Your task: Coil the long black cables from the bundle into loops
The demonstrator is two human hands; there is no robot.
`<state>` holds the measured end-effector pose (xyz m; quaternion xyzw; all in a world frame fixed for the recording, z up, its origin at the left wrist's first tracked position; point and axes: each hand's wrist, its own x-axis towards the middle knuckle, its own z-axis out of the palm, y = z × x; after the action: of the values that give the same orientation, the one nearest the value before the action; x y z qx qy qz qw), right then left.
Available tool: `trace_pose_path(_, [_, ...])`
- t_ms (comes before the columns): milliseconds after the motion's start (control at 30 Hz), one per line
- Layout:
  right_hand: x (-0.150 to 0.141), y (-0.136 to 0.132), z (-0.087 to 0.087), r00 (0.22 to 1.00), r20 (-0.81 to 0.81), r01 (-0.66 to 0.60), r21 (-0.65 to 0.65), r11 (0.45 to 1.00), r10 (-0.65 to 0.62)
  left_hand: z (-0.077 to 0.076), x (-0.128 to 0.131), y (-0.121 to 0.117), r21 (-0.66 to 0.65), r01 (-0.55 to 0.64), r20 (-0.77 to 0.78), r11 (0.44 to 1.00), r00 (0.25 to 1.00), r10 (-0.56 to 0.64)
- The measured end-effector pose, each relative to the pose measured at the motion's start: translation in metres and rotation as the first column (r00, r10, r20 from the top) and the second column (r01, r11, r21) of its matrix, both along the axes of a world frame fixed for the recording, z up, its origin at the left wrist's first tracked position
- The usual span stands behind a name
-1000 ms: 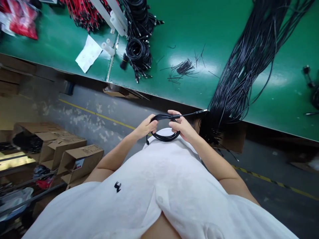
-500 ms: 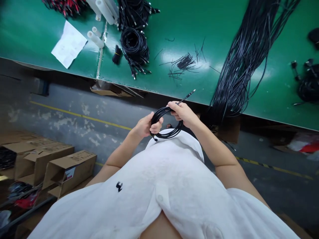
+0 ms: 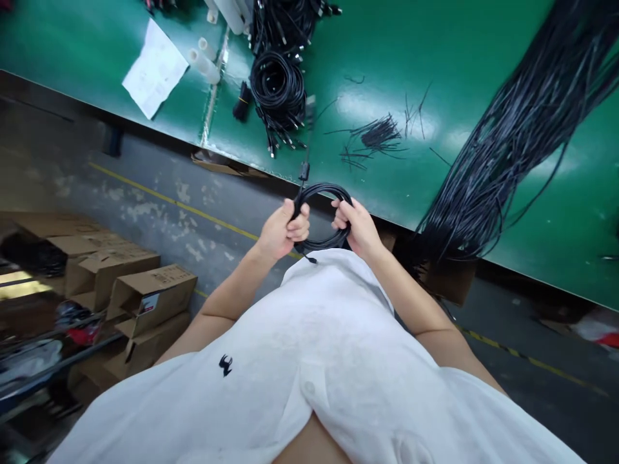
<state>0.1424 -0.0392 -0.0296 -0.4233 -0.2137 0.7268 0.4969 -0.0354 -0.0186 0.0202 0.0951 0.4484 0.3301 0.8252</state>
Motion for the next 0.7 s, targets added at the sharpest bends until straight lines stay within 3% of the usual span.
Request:
trace_pose_path(100, [-0.005, 0.008, -0.008, 0.996, -0.019, 0.086, -0.061, 0.994, -0.087, -0.008, 0.008, 0.001, 0.006, 0.028, -0.050, 1.000, 0.998, -0.028])
trace_pose_path(267, [0.008, 0.026, -0.013, 0.995, -0.093, 0.023, -0.181, 0.983, -0.040, -0.013, 0.013, 0.011, 0.046, 0.122, -0.044, 0.991, 0.992, -0.120])
trace_pose_path(367, [0.016, 0.036, -0.019, 0.998, -0.057, 0.028, -0.208, 0.978, -0.041, -0.009, 0.024, 0.022, 0.028, 0.147, -0.053, 0.989, 0.988, -0.146])
trace_pose_path(433, [0.022, 0.042, -0.025, 0.999, 0.039, 0.015, -0.145, 0.989, -0.010, -0.005, 0.033, 0.033, -0.009, 0.037, -0.085, 0.999, 0.996, -0.037])
trace_pose_path(533, [0.031, 0.046, -0.035, 0.947, 0.322, -0.018, 0.052, 0.999, 0.001, 0.001, 0.043, 0.052, 0.012, -0.235, -0.129, 0.972, 0.964, 0.235])
trace_pose_path(633, [0.035, 0.038, -0.043, 0.865, 0.480, -0.269, 0.194, 0.943, 0.148, 0.003, 0.049, 0.067, 0.075, -0.384, -0.138, 0.920, 0.910, 0.391])
trace_pose_path(700, [0.030, 0.029, -0.046, 0.777, 0.504, -0.540, 0.226, 0.810, 0.378, 0.002, 0.050, 0.070, 0.074, -0.398, -0.158, 0.914, 0.901, 0.405])
